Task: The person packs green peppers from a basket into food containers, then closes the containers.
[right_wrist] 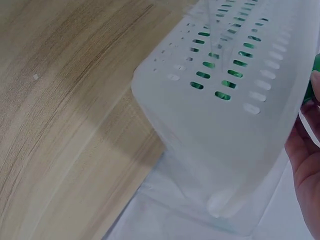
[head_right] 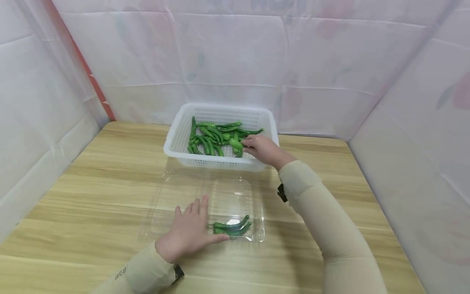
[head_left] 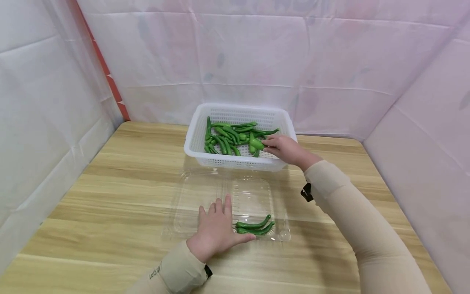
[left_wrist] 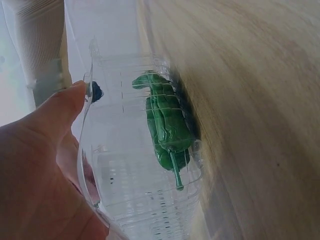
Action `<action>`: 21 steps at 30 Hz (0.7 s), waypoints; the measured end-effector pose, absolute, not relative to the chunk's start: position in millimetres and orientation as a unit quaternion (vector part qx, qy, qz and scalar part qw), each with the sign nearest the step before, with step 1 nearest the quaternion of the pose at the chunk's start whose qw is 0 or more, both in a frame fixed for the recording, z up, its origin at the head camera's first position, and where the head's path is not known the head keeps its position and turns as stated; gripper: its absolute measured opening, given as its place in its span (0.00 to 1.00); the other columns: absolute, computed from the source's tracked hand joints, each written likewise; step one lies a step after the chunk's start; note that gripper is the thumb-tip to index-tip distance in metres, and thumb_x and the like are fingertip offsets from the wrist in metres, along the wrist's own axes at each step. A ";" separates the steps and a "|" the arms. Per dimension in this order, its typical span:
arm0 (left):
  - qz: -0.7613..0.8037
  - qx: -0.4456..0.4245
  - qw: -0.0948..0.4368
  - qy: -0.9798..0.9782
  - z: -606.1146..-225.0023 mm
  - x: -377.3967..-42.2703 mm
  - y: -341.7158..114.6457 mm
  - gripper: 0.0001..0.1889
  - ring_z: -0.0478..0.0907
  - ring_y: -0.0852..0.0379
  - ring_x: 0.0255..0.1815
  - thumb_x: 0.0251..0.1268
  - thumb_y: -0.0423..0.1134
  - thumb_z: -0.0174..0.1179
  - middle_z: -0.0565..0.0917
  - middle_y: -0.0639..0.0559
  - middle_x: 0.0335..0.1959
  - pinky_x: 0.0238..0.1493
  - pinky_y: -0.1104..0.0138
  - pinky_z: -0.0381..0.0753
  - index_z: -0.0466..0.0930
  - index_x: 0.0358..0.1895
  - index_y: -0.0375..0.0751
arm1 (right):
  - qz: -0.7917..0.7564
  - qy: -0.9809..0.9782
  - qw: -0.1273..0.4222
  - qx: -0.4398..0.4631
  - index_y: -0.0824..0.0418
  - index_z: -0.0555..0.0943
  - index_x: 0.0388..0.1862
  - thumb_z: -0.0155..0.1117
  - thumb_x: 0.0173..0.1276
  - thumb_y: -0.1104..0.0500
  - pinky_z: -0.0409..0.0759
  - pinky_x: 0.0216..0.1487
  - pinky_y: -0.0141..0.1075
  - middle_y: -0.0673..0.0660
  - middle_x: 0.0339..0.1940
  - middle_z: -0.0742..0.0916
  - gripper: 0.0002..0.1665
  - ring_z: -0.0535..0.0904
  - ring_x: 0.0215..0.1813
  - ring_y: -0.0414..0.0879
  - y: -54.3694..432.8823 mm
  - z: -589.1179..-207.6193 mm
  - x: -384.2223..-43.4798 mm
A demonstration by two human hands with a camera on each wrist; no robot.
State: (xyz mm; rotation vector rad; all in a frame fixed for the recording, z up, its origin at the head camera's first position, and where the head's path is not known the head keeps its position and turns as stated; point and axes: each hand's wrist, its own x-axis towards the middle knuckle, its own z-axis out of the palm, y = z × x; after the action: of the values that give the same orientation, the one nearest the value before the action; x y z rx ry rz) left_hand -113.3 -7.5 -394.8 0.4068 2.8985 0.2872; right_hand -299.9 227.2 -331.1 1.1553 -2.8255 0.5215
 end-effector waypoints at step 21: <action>0.086 0.145 0.098 0.981 -392.8 -112.8 -7.3 0.65 0.66 0.39 0.61 0.39 0.84 0.43 0.64 0.32 0.64 0.58 0.38 0.57 0.47 0.72 0.33 | 0.187 -0.898 0.049 0.394 0.69 0.78 0.54 0.61 0.66 0.63 0.79 0.43 0.43 0.64 0.49 0.82 0.19 0.81 0.45 0.53 221.8 -324.4 -261.6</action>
State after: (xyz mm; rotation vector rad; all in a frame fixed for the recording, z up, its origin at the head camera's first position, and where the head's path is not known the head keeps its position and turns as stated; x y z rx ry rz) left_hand -112.8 -7.3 -392.8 0.4281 2.9031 0.2532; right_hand -261.6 221.8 -324.4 1.2021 -2.7378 0.5709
